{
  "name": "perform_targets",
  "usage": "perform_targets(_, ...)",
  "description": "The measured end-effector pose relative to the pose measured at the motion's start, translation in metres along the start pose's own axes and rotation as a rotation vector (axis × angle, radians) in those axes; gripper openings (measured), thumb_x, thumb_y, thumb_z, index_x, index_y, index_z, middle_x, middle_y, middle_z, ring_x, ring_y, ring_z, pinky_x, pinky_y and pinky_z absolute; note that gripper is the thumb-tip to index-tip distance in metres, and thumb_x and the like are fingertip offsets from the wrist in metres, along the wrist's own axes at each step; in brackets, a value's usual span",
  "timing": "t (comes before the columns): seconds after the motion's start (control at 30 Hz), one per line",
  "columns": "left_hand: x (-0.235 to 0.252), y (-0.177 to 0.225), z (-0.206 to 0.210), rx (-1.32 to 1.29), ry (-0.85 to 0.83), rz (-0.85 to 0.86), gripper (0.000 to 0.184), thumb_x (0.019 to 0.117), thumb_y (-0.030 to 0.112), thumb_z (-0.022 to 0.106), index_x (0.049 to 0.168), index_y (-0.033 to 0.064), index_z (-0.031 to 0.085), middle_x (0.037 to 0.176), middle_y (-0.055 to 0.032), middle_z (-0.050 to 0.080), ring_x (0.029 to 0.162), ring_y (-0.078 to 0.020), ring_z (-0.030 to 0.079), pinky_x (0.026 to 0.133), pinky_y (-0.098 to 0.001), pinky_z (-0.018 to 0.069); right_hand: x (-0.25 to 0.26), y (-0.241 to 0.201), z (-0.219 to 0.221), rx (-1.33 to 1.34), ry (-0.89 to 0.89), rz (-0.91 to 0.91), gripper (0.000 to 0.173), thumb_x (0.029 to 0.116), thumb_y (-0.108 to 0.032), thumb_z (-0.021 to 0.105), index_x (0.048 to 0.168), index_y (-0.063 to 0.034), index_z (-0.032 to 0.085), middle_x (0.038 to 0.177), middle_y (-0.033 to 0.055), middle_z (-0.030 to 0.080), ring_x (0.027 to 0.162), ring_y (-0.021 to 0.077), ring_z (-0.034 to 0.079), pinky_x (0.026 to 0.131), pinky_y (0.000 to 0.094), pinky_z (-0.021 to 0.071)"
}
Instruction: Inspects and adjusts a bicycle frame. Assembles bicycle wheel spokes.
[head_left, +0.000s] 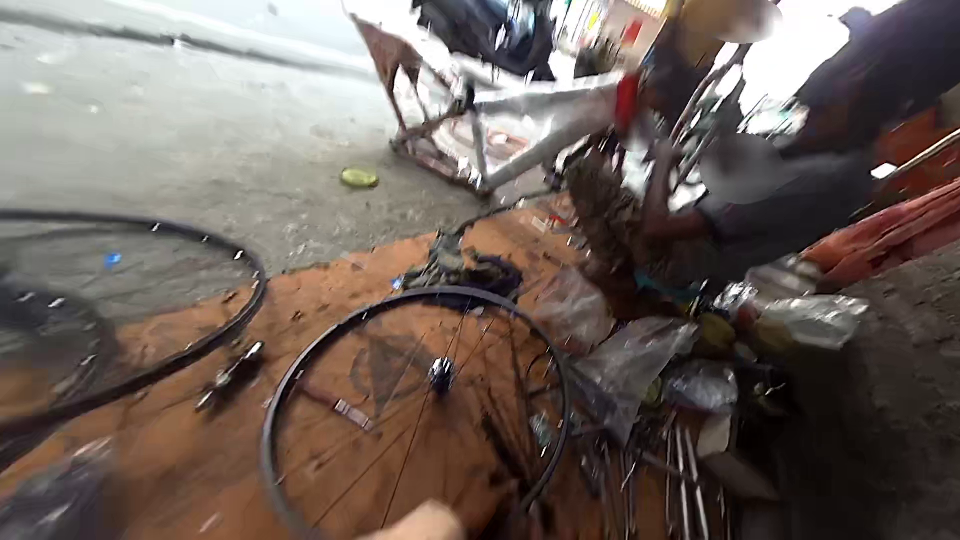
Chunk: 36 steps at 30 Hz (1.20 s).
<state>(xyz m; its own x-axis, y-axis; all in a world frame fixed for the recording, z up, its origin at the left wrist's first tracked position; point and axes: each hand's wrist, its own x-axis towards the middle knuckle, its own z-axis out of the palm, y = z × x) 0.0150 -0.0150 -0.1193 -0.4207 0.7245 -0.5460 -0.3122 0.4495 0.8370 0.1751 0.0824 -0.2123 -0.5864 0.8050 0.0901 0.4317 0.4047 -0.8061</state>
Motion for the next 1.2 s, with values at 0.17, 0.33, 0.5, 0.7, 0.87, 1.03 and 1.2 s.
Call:
perform_targets(0.17,0.039,-0.054,0.003,-0.106,0.09,-0.251,0.053,0.103,0.022,0.063,0.15,0.0077,0.043,0.127,-0.0162,0.063,0.1,-0.0256,0.07,0.088,-0.0442,0.0592,-0.003,0.009,0.008,0.194,-0.029,0.081,0.027,0.0853,-0.001,0.069,0.109,0.0128,0.067,0.099,0.0171,0.073,0.088,0.0146,0.072,0.084,0.0297,0.0615)
perform_targets(0.33,0.029,-0.062,0.004,0.096,0.36,-0.155,0.087,0.0975,0.022,0.07,0.163,0.0159,0.013,0.153,-0.0189,0.047,0.104,-0.0339,0.07,0.087,-0.0546,0.059,-0.007,0.023,0.015,0.246,0.016,0.01,0.02,0.0857,-0.006,0.068,0.101,0.0075,0.07,0.089,0.01,0.074,0.078,0.01,0.072,0.076,0.0277,0.0634)
perform_targets(0.5,0.034,-0.072,0.005,0.595,0.539,0.208,0.094,0.0848,0.02,0.078,0.161,0.0021,0.025,0.171,-0.0226,0.01,0.153,-0.0419,0.027,0.115,-0.058,0.0393,-0.007,0.026,0.014,0.269,-0.006,0.012,0.017,0.0832,-0.002,0.068,0.098,0.006,0.071,0.091,0.0095,0.074,0.08,0.0098,0.073,0.077,0.0265,0.0632)
perform_targets(0.7,0.046,-0.071,0.005,1.079,0.238,0.633,0.022,0.099,0.017,0.061,0.116,0.0196,0.076,0.14,-0.0056,0.063,0.141,-0.0271,0.05,0.12,-0.0528,0.0362,-0.009,0.031,0.018,0.294,0.008,0.019,0.02,0.0829,-0.003,0.069,0.101,0.0051,0.071,0.093,0.0092,0.074,0.081,0.0107,0.072,0.078,0.0273,0.0631)
perform_targets(0.87,0.064,-0.054,0.002,1.194,-0.127,0.64,0.018,0.1027,0.021,0.06,0.108,0.0202,0.077,0.117,0.0012,0.072,0.122,-0.0168,0.064,0.115,-0.0415,0.0433,-0.008,0.033,0.018,0.214,0.0,0.013,0.015,0.0858,-0.004,0.067,0.096,0.0041,0.073,0.091,0.009,0.074,0.081,0.0091,0.072,0.078,0.0255,0.0621)
perform_targets(1.03,0.075,-0.032,0.004,1.264,-0.371,0.468,0.02,0.0991,0.01,0.06,0.113,0.0173,0.073,0.12,-0.0022,0.071,0.119,-0.0214,0.064,0.109,-0.0444,0.0464,-0.008,0.036,0.02,0.258,0.001,0.015,0.019,0.0853,-0.006,0.067,0.099,0.0063,0.07,0.089,0.0089,0.073,0.08,0.009,0.071,0.077,0.0249,0.0621)
perform_targets(1.2,0.082,-0.026,0.008,1.325,-0.482,0.396,0.022,0.1011,0.014,0.056,0.117,0.0154,0.072,0.125,-0.0047,0.068,0.122,-0.0249,0.061,0.105,-0.048,0.046,-0.009,0.034,0.021,0.307,-0.008,0.037,0.02,0.0835,-0.004,0.067,0.101,0.0061,0.069,0.088,0.007,0.072,0.076,0.0075,0.07,0.072,0.0231,0.0615)
